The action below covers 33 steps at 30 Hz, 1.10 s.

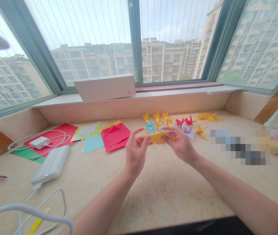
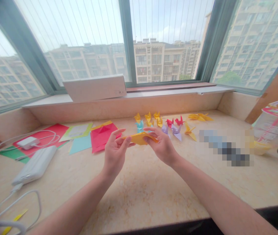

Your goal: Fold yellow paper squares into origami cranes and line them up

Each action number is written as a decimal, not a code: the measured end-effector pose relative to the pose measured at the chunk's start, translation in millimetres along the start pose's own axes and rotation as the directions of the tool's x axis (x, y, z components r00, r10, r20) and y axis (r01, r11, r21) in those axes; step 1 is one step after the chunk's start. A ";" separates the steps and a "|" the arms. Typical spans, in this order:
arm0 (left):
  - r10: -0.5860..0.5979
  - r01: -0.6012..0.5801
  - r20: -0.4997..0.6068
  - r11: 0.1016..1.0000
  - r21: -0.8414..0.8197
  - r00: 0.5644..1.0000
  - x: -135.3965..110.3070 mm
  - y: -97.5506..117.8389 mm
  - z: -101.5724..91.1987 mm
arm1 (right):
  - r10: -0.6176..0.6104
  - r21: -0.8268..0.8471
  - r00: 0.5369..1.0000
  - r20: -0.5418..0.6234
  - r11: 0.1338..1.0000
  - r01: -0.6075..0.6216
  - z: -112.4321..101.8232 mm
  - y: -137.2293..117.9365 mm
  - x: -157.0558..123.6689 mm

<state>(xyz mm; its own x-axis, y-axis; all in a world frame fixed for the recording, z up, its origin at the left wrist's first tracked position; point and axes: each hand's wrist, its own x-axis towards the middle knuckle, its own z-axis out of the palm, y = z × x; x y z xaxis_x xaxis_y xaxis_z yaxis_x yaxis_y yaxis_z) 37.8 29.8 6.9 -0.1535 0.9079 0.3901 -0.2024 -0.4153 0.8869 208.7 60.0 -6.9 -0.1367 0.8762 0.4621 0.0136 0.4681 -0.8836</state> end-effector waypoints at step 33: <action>-0.075 0.072 0.009 0.986 0.149 0.997 3.0 -6.0 -4.3 | 0.178 0.100 0.980 0.092 0.977 -0.187 -2.3 -12.6 5.1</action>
<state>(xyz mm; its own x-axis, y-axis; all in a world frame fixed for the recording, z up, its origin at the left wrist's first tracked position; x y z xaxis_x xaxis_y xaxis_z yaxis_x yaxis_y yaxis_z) 34.4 34.8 1.7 -0.1291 0.9368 0.3252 -0.0666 -0.3354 0.9397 210.1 58.9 6.7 -0.2225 0.9312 0.2886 -0.0602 0.2823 -0.9574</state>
